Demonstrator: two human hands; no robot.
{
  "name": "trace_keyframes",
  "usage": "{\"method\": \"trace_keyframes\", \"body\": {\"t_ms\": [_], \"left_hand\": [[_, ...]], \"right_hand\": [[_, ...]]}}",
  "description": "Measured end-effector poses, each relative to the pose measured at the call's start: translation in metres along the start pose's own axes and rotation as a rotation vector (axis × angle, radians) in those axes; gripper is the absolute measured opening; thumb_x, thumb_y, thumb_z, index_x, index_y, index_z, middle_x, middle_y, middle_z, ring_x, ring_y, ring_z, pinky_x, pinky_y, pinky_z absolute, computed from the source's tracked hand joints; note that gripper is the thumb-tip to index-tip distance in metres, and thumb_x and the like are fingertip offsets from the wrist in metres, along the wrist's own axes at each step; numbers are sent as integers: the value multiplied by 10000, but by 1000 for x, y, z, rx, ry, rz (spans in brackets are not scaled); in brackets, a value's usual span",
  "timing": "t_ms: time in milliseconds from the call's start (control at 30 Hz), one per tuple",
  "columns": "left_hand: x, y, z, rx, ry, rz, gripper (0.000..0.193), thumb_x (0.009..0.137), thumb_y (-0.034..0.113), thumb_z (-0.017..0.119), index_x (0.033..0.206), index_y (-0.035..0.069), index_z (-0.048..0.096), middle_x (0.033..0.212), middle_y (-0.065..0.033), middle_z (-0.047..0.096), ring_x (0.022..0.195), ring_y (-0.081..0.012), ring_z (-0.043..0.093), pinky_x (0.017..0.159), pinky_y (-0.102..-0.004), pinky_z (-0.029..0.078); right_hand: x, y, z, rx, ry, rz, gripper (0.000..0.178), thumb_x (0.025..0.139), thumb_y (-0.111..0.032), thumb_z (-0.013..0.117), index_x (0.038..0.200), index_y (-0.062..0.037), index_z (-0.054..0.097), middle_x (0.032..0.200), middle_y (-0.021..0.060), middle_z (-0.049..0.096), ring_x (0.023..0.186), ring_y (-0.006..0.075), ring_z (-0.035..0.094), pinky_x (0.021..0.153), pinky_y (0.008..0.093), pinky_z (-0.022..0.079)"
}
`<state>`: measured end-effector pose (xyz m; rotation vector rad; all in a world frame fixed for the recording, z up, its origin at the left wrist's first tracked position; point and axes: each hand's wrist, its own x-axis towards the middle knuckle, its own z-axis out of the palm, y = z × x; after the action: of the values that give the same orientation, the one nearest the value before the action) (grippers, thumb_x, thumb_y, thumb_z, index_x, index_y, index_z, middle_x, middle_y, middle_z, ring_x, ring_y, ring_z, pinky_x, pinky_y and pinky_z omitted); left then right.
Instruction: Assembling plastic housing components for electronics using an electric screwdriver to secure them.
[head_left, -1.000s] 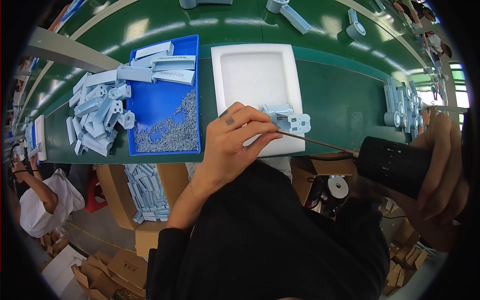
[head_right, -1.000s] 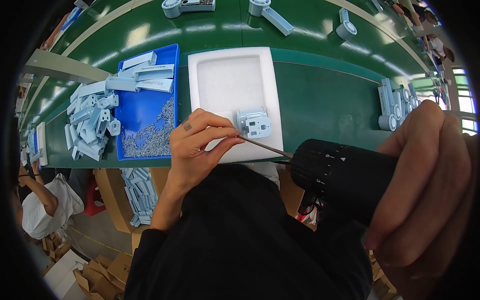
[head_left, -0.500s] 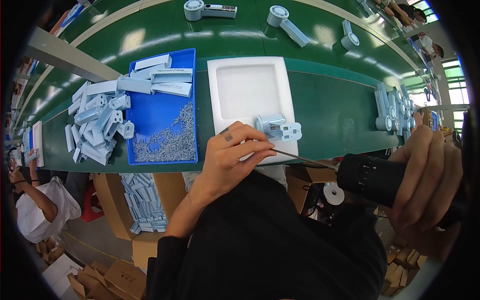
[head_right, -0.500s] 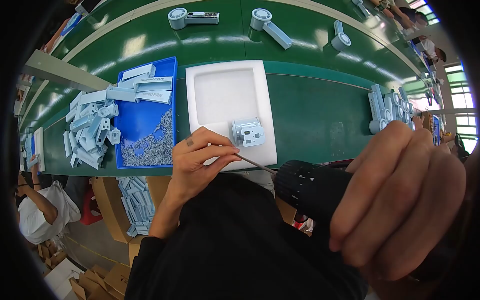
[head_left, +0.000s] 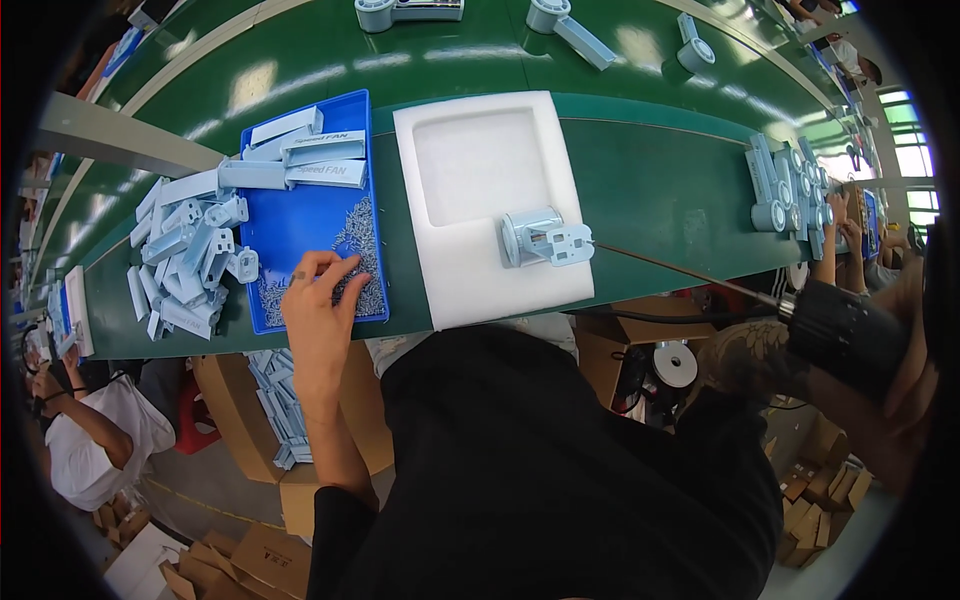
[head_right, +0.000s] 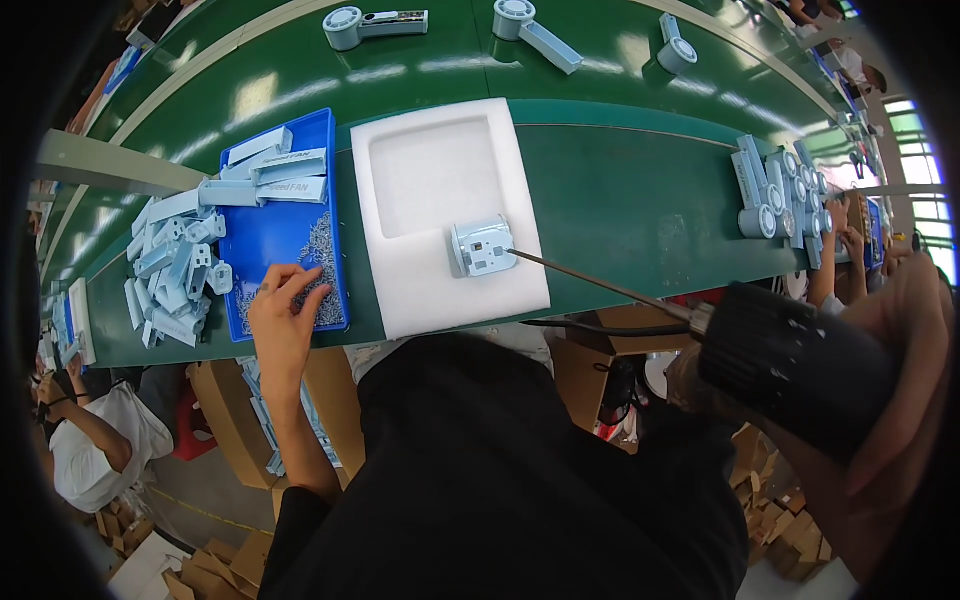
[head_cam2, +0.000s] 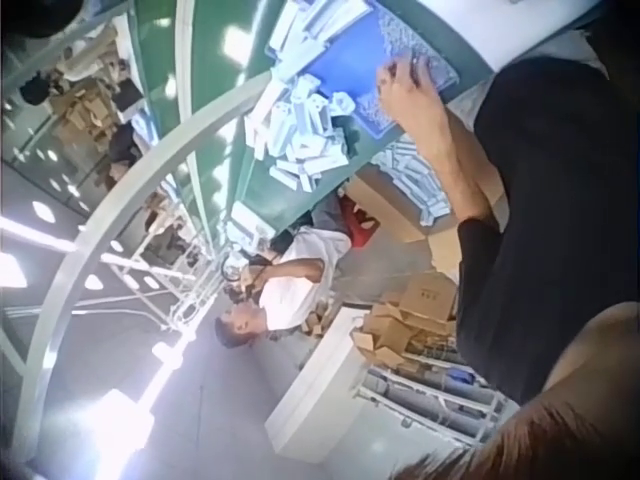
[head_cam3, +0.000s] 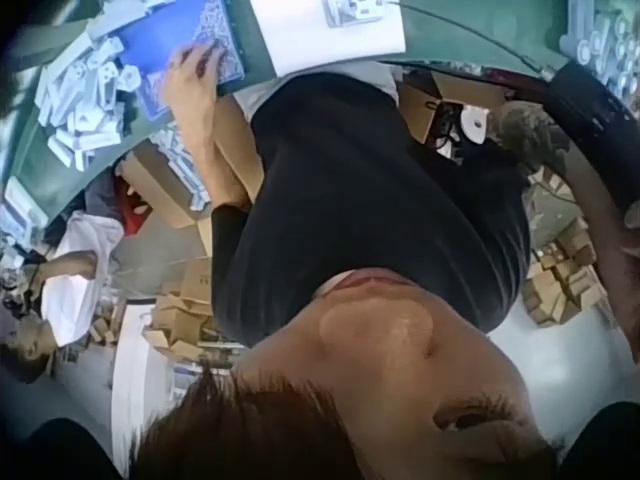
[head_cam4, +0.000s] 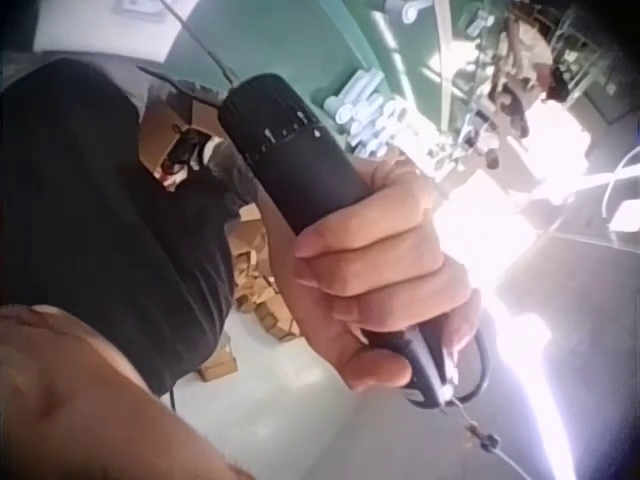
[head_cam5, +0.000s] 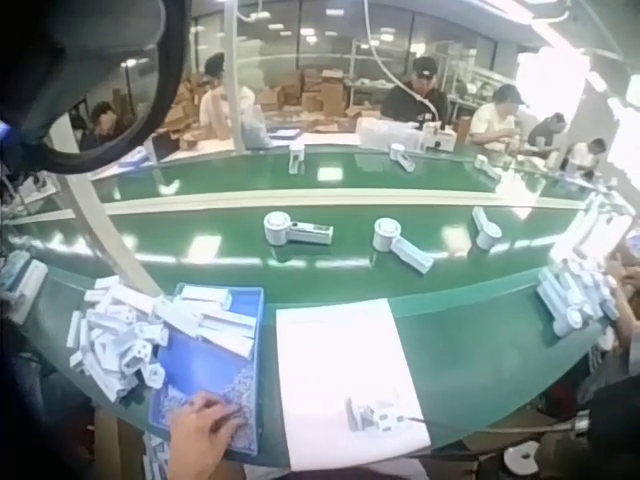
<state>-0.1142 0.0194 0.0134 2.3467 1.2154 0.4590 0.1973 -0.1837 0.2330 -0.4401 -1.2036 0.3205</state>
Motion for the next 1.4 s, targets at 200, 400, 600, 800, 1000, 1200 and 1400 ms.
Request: {"method": "trace_keyframes", "body": {"t_ms": [200, 400, 600, 800, 1000, 1200, 1400], "left_hand": [[-2, -3, 10, 91, 118, 221, 95, 874, 61, 775, 958, 45, 734, 991, -65, 661, 868, -285, 650, 698, -400, 525], [-1, -2, 13, 133, 137, 232, 72, 912, 68, 726, 939, 40, 666, 964, -80, 635, 890, -305, 646, 706, -417, 534], [8, 0, 14, 295, 24, 203, 125, 964, 97, 667, 904, 38, 575, 893, -104, 587, 854, -307, 640, 638, -420, 531], [11, -7, 10, 363, 19, 219, 213, 965, 130, 692, 838, 43, 545, 851, -105, 579, 787, -298, 634, 589, -409, 520], [21, 14, 21, 28, 176, 401, 135, 878, 73, 787, 899, 38, 658, 912, -77, 645, 794, -273, 653, 651, -369, 552], [26, 58, 42, -275, 175, 491, 214, 826, -12, 804, 1014, 57, 727, 997, -60, 686, 843, -253, 671, 685, -345, 563], [36, 89, 68, -496, 79, 561, 244, 788, -25, 790, 1009, 61, 737, 970, -26, 639, 851, -217, 640, 636, -325, 537]], "right_hand": [[0, -1, -9, -106, -80, 86, 461, 956, -278, 636, 1310, -6, 518, 690, -8, 514, 533, 99, 522, 532, 249, 507], [-3, -17, -30, -193, -164, 184, 480, 938, -285, 617, 1312, 0, 516, 705, -7, 519, 529, 90, 508, 538, 243, 484], [-2, 39, -1, -262, -240, 301, 500, 921, -292, 598, 1315, 6, 515, 720, -6, 524, 526, 81, 494, 544, 236, 461], [-5, 54, -1, -325, -322, 419, 521, 904, -298, 578, 1317, 13, 514, 735, -5, 528, 522, 72, 481, 550, 230, 438], [-18, 58, -7, -330, -237, 428, 487, 904, -282, 584, 1285, 7, 493, 719, 2, 521, 512, 89, 476, 551, 248, 441], [-17, 60, -7, -315, -145, 420, 448, 904, -262, 591, 1246, 1, 469, 699, 11, 512, 499, 109, 470, 552, 270, 446], [-16, 67, 8, -305, -153, 490, 356, 899, -214, 592, 1166, -37, 438, 685, 12, 506, 498, 111, 472, 557, 272, 456]]}}
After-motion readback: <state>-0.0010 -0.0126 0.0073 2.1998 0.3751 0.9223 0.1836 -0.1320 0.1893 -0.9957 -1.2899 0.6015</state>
